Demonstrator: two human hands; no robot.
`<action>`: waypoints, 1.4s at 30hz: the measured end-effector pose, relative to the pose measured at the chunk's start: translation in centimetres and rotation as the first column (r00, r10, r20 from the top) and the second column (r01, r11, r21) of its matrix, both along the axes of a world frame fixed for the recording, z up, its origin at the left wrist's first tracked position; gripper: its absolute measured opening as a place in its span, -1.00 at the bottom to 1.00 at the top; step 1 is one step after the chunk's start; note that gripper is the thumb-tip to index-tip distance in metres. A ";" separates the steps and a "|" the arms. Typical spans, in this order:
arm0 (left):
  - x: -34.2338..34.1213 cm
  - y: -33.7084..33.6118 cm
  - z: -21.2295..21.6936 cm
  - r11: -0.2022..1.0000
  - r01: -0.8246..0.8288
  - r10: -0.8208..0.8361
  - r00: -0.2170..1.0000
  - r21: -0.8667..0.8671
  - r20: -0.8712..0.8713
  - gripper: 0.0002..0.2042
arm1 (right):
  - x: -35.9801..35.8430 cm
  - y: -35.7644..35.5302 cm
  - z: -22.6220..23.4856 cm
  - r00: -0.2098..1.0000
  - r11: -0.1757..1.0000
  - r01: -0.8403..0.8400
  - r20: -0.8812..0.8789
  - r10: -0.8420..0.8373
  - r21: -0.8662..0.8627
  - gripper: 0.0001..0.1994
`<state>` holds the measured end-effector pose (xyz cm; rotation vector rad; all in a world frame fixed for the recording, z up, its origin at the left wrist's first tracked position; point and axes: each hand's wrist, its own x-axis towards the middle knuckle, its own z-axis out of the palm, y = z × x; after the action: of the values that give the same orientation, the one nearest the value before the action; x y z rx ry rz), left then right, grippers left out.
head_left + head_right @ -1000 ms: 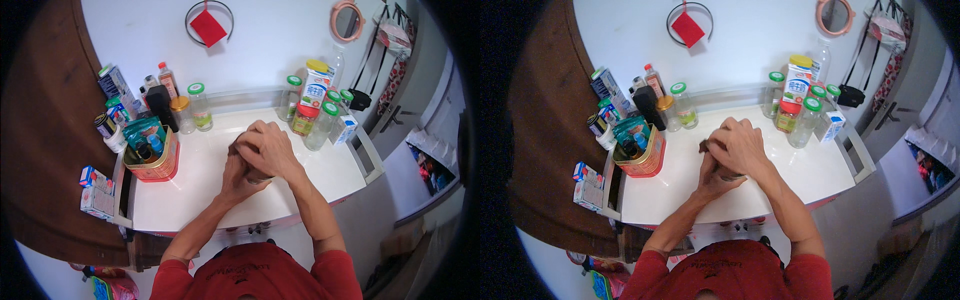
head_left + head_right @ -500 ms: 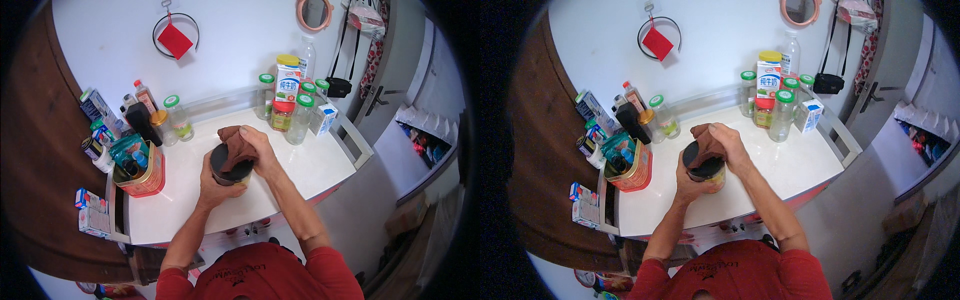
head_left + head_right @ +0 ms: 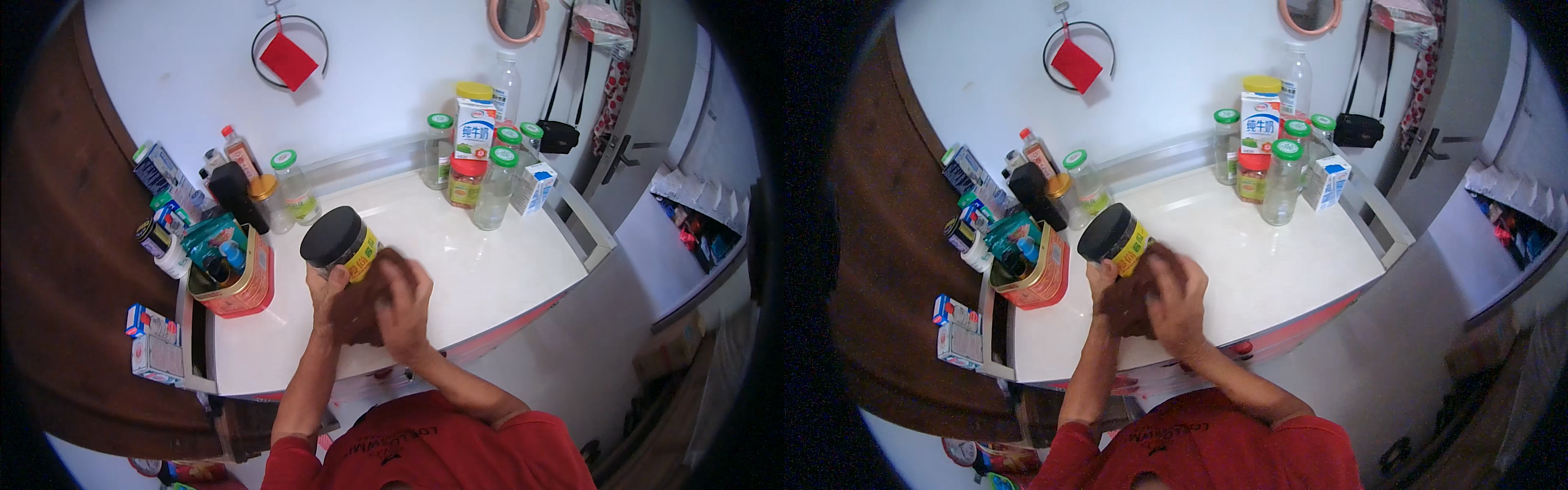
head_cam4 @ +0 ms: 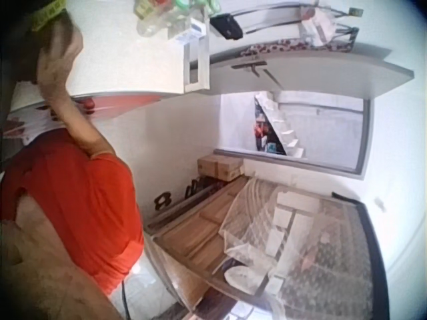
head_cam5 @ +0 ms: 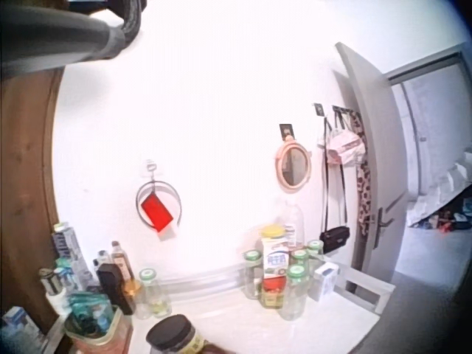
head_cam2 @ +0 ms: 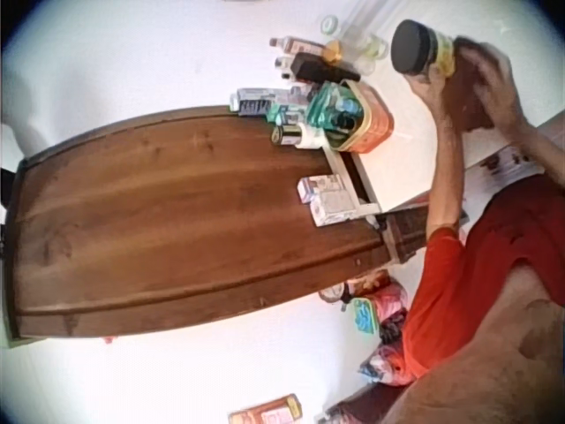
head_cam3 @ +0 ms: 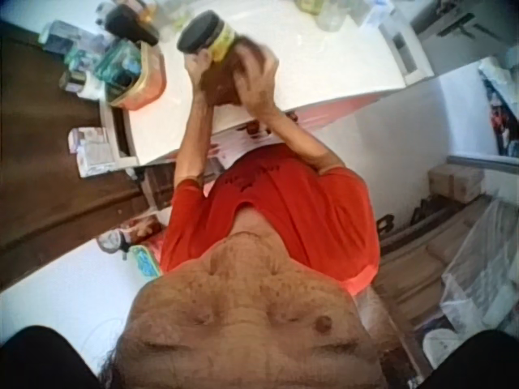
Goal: The person wipes a white countertop with a brown cloth, moving various items aside to clean underneath them. The person handles a black rectangular device, a tin container, and several glass jars, wiping each item individually before placing them back on the surface.
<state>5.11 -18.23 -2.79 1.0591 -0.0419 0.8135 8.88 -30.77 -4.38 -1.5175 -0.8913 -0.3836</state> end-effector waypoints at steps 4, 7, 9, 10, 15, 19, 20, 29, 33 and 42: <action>0.7 -1.3 0.1 0.992 -0.117 0.116 0.993 -0.048 -0.004 -0.21 | 1.9 -0.1 1.6 0.389 0.706 -0.352 -0.590 0.707 0.614 -0.57; 0.4 -0.8 -0.3 0.994 -0.098 0.099 0.995 -0.048 0.022 -0.23 | 2.2 0.5 2.0 0.163 0.587 -0.310 -0.566 0.808 0.748 -0.53; 0.5 -0.9 -0.4 0.986 -0.161 0.162 0.986 -0.037 0.036 -0.25 | 0.8 1.5 3.4 0.013 0.555 -0.013 -0.555 0.832 0.832 -0.58; 0.6 -0.9 -0.4 0.978 -0.205 0.207 0.977 -0.039 0.042 -0.26 | 0.5 1.7 2.0 0.096 0.559 -0.173 -0.551 0.829 0.811 -0.61; -0.1 0.7 -0.9 0.979 -0.166 0.165 0.986 -0.115 -0.024 -0.29 | -0.7 -1.3 -1.8 0.543 0.676 -0.735 -0.552 0.633 0.052 -0.72; 0.2 0.9 -0.2 0.968 -0.151 0.168 0.983 -0.201 0.069 -0.36 | -1.0 -2.9 -0.5 0.882 0.899 -0.426 -0.173 0.438 0.099 -0.65; 0.1 0.7 -0.2 0.974 -0.108 0.123 0.991 -0.198 0.061 -0.38 | -1.2 -3.9 0.8 0.721 0.847 -0.456 -0.444 0.532 0.273 -0.60; -0.4 -1.7 0.8 0.993 -0.113 0.117 0.975 0.035 -0.189 -0.35 | 4.4 -1.6 5.4 0.961 0.965 -0.201 0.157 0.227 -0.167 -0.41; -0.6 -1.5 0.5 0.998 -0.063 0.067 0.984 0.027 -0.164 -0.27 | 7.7 -0.8 6.0 0.833 0.833 -0.539 -0.226 0.505 -0.125 -0.37; -1.6 -1.3 -0.7 0.956 0.196 -0.206 0.978 -0.217 -0.025 -0.25 | 6.1 1.6 -0.3 0.130 0.419 -0.379 -0.401 0.907 0.825 -0.49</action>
<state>3.48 -19.52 -3.45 0.8543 -0.0204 0.5935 15.02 -29.12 -4.64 -0.3905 -0.4899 0.7775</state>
